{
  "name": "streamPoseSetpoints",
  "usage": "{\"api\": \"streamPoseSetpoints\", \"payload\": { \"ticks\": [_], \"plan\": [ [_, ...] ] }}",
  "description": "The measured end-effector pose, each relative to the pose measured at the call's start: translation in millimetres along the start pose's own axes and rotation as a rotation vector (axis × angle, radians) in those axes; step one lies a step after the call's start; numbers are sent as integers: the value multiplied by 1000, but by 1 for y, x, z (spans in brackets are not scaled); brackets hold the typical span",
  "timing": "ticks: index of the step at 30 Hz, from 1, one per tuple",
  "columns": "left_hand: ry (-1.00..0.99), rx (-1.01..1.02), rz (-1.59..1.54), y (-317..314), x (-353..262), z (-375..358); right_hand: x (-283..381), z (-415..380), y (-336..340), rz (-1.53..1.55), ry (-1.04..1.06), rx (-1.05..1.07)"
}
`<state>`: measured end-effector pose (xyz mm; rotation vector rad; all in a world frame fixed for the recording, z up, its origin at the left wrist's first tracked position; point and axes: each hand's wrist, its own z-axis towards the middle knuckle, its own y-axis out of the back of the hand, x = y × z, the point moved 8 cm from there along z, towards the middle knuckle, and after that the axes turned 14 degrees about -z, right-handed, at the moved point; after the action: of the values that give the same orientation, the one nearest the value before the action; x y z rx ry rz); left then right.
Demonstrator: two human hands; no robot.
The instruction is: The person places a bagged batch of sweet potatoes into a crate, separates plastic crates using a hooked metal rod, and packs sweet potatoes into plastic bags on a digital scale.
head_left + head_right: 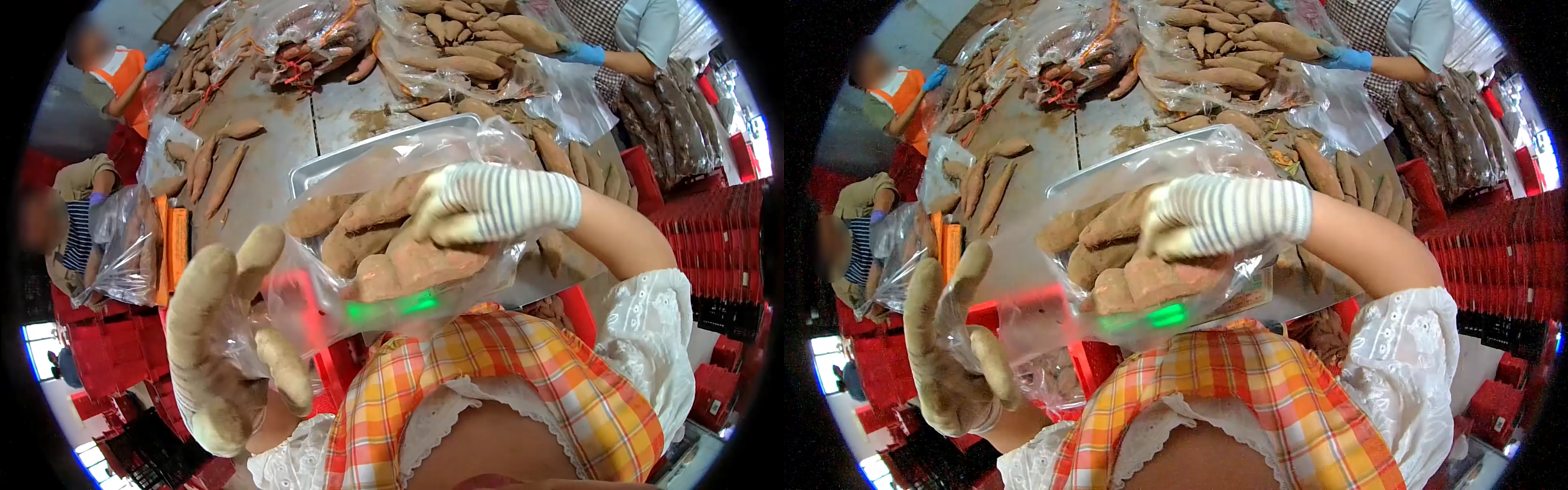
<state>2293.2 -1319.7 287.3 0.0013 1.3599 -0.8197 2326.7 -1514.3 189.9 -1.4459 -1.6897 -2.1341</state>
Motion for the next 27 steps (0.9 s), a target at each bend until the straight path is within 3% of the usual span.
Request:
{"api": "streamPoseSetpoints", "payload": {
  "ticks": [3,5,7,11,12,15,21,23,26,27],
  "plan": [
    [-15,-49,-49,-1,2,3,-20,27,10,-54,-30,-148],
    [-37,-55,-68,-3,3,2,-45,50,9,-309,73,-196],
    [-57,-59,-77,-1,4,0,-75,65,5,-410,-129,-64],
    [-73,-123,-28,13,-1,-1,-63,74,11,-290,-147,-68],
    [-61,-124,-18,14,-3,0,-45,74,9,-104,-71,-73],
    [-61,-160,67,18,-6,2,-18,84,-6,-222,-5,-42],
    [-63,-227,189,25,-7,7,-24,98,-15,-283,-52,-106],
    [-59,-229,209,24,-6,9,-36,99,-12,-93,-88,-254],
    [-88,-284,115,25,-3,15,-53,104,-10,47,-191,-313],
    [-140,-127,-133,17,-3,21,-61,101,-5,128,-281,-321]
  ]
}}
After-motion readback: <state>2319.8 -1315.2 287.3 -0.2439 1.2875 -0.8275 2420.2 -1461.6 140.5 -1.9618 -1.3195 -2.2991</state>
